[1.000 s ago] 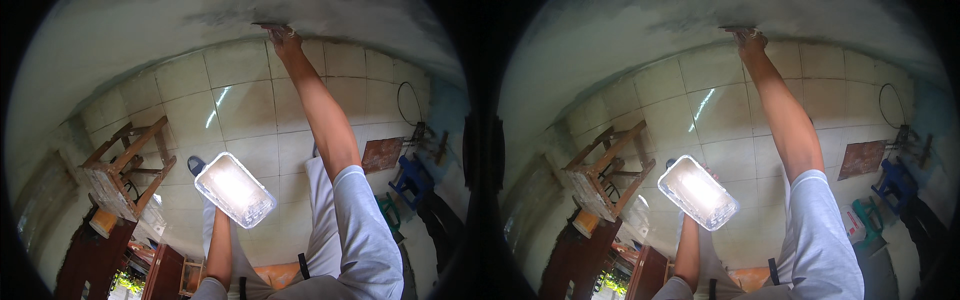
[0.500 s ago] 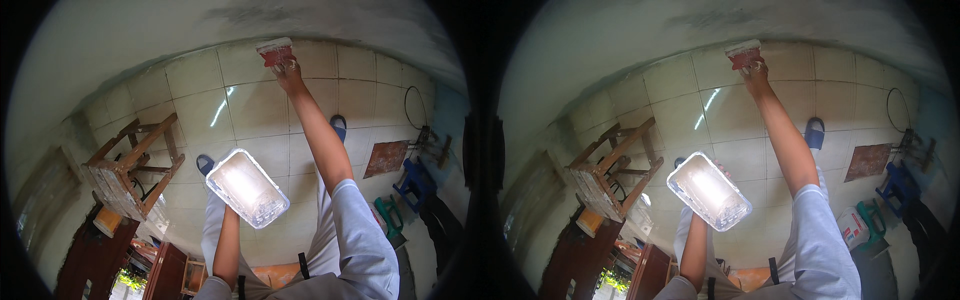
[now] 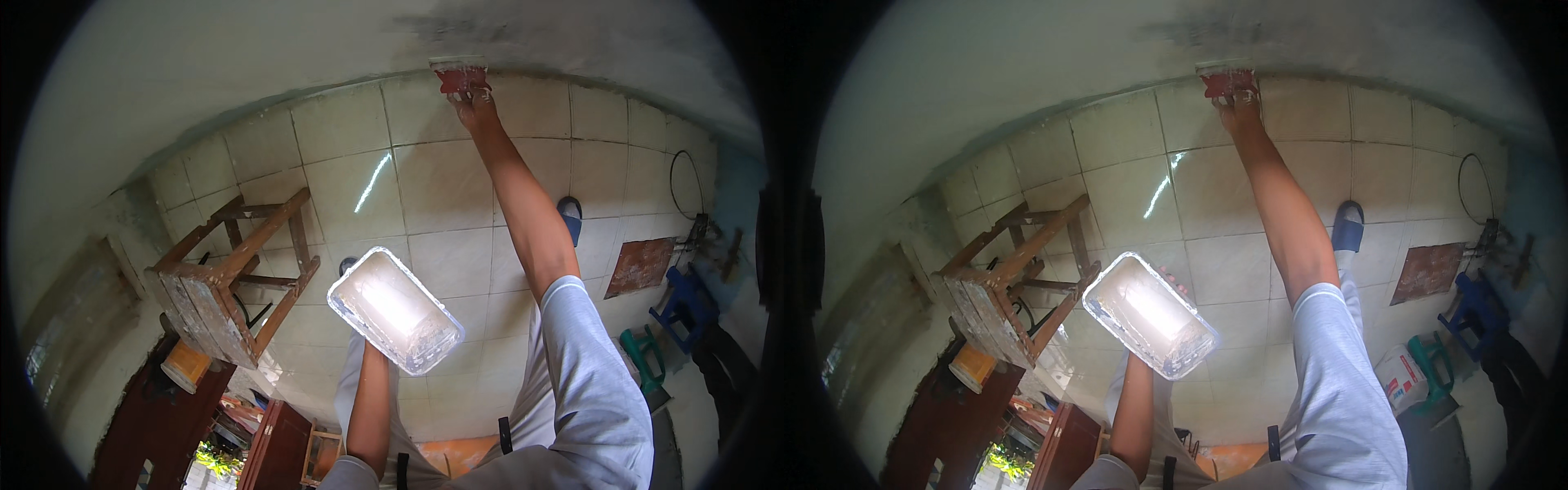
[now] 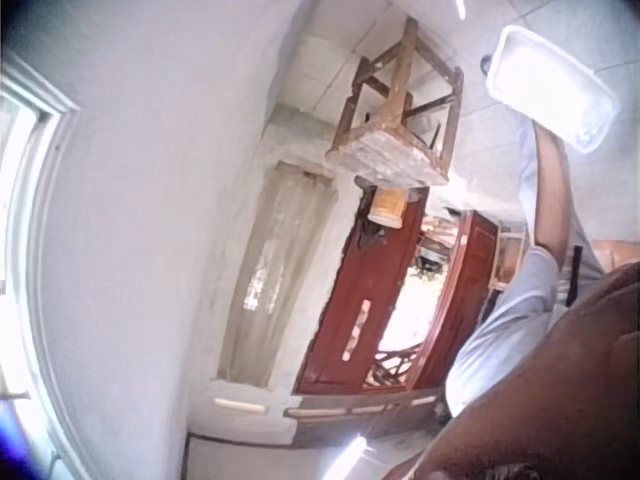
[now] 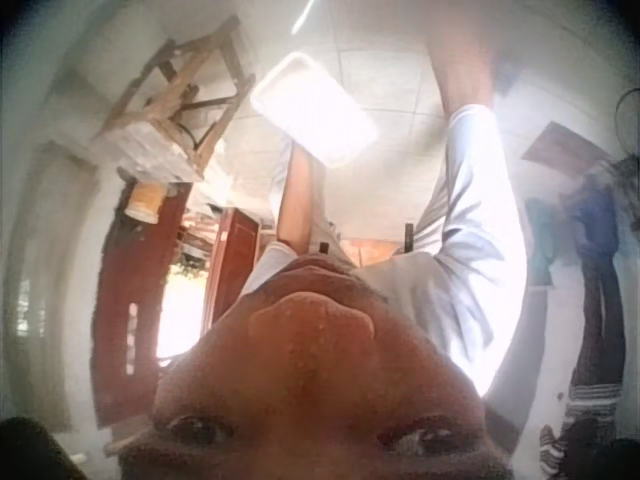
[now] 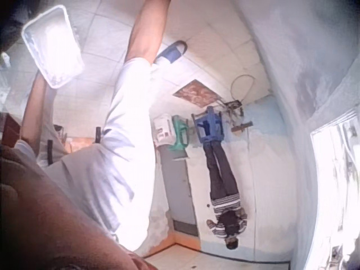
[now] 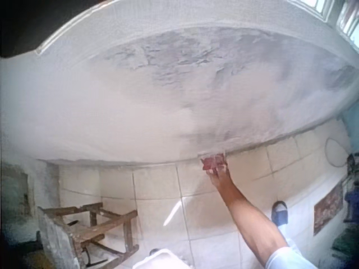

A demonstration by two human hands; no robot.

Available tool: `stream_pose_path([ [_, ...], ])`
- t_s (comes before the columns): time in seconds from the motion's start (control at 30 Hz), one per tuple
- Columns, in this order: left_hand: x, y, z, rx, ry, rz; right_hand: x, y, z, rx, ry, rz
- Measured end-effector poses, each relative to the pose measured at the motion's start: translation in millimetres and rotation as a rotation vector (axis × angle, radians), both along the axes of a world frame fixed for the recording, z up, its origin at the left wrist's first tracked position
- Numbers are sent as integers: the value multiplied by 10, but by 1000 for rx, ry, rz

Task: The person applies plaster to a wall using a spatula, dipping it into a container of white plaster material and smoothing it over the surface above a window.

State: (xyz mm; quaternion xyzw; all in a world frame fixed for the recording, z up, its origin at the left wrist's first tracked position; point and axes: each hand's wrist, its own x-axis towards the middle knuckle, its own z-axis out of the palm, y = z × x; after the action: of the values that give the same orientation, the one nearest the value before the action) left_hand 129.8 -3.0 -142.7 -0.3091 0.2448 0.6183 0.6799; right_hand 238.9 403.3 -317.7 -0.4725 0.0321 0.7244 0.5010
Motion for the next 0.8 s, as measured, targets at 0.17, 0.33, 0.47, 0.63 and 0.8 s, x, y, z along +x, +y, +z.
stream_pose_path([
  [0.17, 84, 58, 230, 35, -96, 56, 65, 45, 636, 19, 22, -15],
  [0.33, 129, 107, 413, 116, -80, 38, 20, -245, 1583, 67, 108, -31],
  [0.47, 123, -12, 268, 78, -35, 47, -96, -508, 1570, 112, 96, -175],
  [0.63, 56, 56, 148, 58, -144, 86, -72, -696, 163, -81, 80, -116],
  [0.8, -159, -51, -315, 70, -106, 63, -304, -438, -758, -135, -148, -1],
])
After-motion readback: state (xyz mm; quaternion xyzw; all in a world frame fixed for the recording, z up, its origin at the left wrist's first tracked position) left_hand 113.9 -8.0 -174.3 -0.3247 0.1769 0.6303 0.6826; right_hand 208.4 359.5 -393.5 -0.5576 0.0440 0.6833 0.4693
